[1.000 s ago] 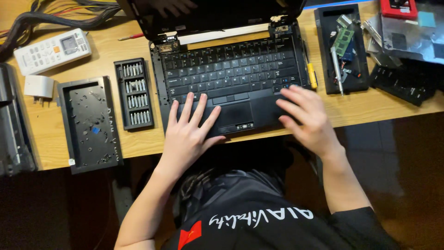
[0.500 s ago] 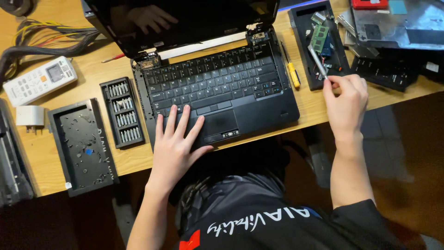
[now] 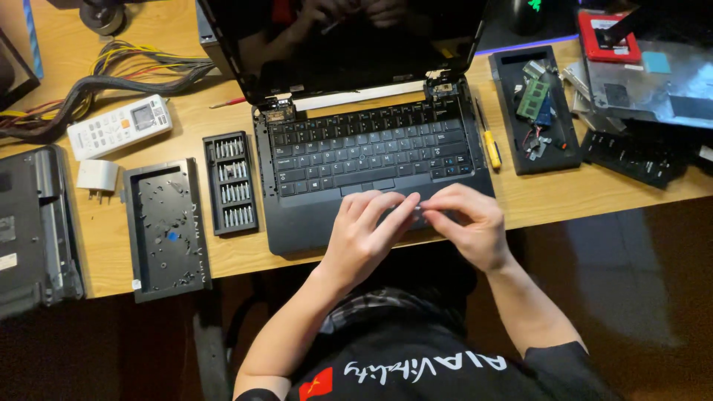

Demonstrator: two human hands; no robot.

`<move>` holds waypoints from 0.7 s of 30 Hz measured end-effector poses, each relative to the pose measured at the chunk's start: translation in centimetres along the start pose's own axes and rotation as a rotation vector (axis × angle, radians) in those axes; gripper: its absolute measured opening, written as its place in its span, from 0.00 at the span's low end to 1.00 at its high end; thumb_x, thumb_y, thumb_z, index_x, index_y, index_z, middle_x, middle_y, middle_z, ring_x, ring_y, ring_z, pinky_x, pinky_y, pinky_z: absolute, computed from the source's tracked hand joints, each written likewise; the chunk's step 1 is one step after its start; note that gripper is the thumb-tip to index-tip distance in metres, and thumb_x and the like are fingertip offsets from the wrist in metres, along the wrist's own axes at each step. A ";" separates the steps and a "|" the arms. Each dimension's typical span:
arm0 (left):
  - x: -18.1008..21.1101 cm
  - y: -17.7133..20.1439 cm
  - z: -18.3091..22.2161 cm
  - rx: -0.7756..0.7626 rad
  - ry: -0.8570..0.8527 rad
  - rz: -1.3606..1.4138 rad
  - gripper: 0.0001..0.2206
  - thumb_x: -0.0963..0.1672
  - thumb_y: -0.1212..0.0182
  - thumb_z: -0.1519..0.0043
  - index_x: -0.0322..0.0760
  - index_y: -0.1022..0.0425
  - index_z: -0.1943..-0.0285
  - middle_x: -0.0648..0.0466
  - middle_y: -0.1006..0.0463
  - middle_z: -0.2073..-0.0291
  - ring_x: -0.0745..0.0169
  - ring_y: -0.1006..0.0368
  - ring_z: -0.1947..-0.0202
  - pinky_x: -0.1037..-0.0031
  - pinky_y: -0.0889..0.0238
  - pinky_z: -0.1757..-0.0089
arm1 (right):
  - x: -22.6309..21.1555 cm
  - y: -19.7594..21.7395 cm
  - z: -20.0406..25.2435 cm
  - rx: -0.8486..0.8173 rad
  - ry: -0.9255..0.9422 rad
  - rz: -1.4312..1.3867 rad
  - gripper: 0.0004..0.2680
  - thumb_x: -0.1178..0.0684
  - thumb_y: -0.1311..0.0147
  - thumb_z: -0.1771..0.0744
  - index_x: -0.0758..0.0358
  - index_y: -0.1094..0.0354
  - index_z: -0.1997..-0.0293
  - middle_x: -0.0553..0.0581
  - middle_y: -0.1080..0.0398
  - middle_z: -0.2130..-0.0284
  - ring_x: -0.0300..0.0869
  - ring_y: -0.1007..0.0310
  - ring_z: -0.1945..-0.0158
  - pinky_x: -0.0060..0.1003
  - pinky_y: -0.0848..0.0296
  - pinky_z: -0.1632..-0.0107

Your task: Disassembling a laptop to repair internal components including the hard drive and RAM.

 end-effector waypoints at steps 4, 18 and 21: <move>-0.3 -0.7 0.3 -0.007 0.067 0.171 0.21 0.40 0.31 0.40 0.35 0.26 0.36 0.53 0.24 0.54 0.55 0.27 0.53 0.64 0.34 0.51 | 1.6 -1.1 1.0 -0.084 -0.198 -0.370 0.06 0.68 0.43 0.32 0.72 0.27 0.52 0.58 0.26 0.58 0.39 0.23 0.56 0.31 0.23 0.52; -0.7 -2.2 1.9 0.344 0.692 1.239 0.09 0.35 0.42 0.31 0.32 0.32 0.44 0.52 0.25 0.50 0.68 0.26 0.48 0.75 0.30 0.46 | 3.1 -4.4 0.6 -0.165 -0.157 -0.191 0.10 0.65 0.46 0.32 0.70 0.32 0.44 0.56 0.24 0.60 0.36 0.22 0.59 0.29 0.22 0.53; -0.8 -1.7 1.6 0.334 0.753 1.067 0.13 0.36 0.39 0.34 0.34 0.33 0.43 0.49 0.18 0.52 0.68 0.22 0.56 0.77 0.28 0.53 | 3.6 -4.1 0.8 -0.143 -0.193 -0.223 0.10 0.64 0.48 0.31 0.69 0.31 0.44 0.52 0.25 0.67 0.33 0.26 0.65 0.27 0.24 0.59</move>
Point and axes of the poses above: each hand's wrist, its own z-axis away from the middle knuckle, its own y-axis out of the back of the hand, x = y × z, the point moved 1 cm from there along -z, towards the middle knuckle
